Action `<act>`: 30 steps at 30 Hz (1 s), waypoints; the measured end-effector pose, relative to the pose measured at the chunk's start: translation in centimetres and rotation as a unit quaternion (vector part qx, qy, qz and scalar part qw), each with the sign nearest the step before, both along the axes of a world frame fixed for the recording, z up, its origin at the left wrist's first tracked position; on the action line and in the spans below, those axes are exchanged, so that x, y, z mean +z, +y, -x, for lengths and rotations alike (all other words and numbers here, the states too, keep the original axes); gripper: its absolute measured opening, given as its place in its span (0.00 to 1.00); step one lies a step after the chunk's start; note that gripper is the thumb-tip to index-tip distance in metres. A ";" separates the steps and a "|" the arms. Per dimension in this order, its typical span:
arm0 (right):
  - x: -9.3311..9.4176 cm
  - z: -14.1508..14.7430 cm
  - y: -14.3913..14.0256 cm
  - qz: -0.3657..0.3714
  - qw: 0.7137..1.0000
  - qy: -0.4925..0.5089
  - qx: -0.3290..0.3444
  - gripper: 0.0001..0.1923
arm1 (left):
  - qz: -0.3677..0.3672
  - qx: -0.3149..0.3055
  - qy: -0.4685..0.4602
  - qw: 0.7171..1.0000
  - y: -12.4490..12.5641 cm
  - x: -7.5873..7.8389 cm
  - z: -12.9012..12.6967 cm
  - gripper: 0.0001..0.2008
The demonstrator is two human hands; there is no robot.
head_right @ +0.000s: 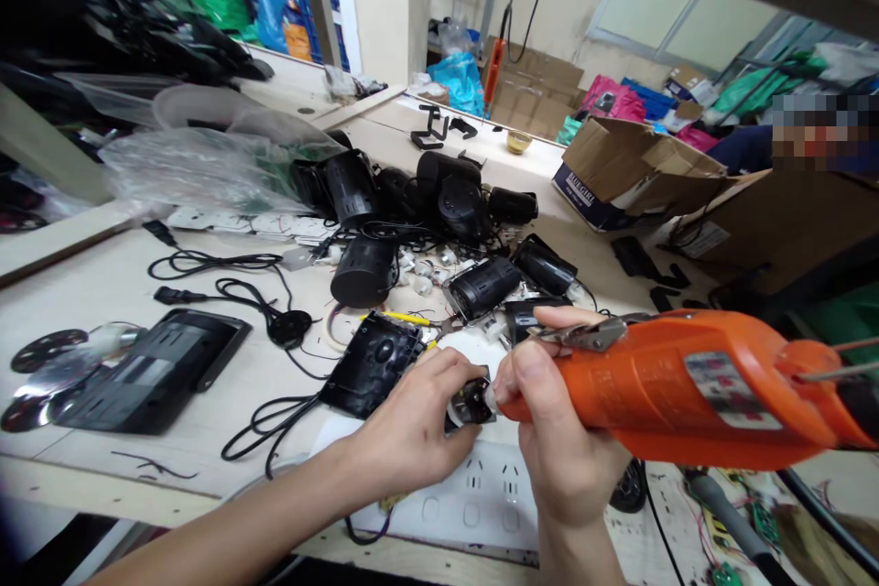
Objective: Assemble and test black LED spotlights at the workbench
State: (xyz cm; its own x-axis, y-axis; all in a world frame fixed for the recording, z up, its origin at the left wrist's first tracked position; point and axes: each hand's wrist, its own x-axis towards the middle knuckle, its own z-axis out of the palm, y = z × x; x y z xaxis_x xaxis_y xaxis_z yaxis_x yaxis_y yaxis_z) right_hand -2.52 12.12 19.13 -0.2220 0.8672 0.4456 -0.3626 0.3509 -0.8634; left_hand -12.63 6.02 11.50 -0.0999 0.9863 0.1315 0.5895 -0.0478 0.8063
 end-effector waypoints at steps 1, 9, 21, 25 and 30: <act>0.0 0.0 0.0 -0.001 1.000 0.000 0.000 0.08 | 0.001 -0.001 -0.001 1.000 0.0 0.0 0.0 0.22; -0.2 0.0 0.0 0.011 1.000 -0.002 0.000 0.10 | 0.010 -0.006 -0.003 1.000 0.1 0.1 0.1 0.22; -0.2 0.2 -0.1 -0.006 1.000 -0.021 -0.006 0.10 | 0.004 -0.004 -0.011 1.000 0.0 0.1 0.1 0.20; -0.5 0.0 -0.1 -0.034 0.999 -0.037 -0.011 0.10 | 0.003 -0.004 -0.010 1.000 0.1 0.1 0.1 0.19; -0.6 0.0 -0.3 -0.032 0.998 -0.051 -0.021 0.10 | 0.000 -0.004 -0.010 1.000 0.1 0.2 0.2 0.18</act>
State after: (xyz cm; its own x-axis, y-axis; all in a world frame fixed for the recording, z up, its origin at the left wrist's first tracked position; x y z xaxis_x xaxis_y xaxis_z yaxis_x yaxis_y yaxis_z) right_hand -2.47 11.85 18.51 -0.2328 0.8472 0.4775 -0.2568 0.4201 -0.8704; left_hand -12.78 6.11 11.66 -0.0939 0.9872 0.1287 0.5728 -0.0521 0.8180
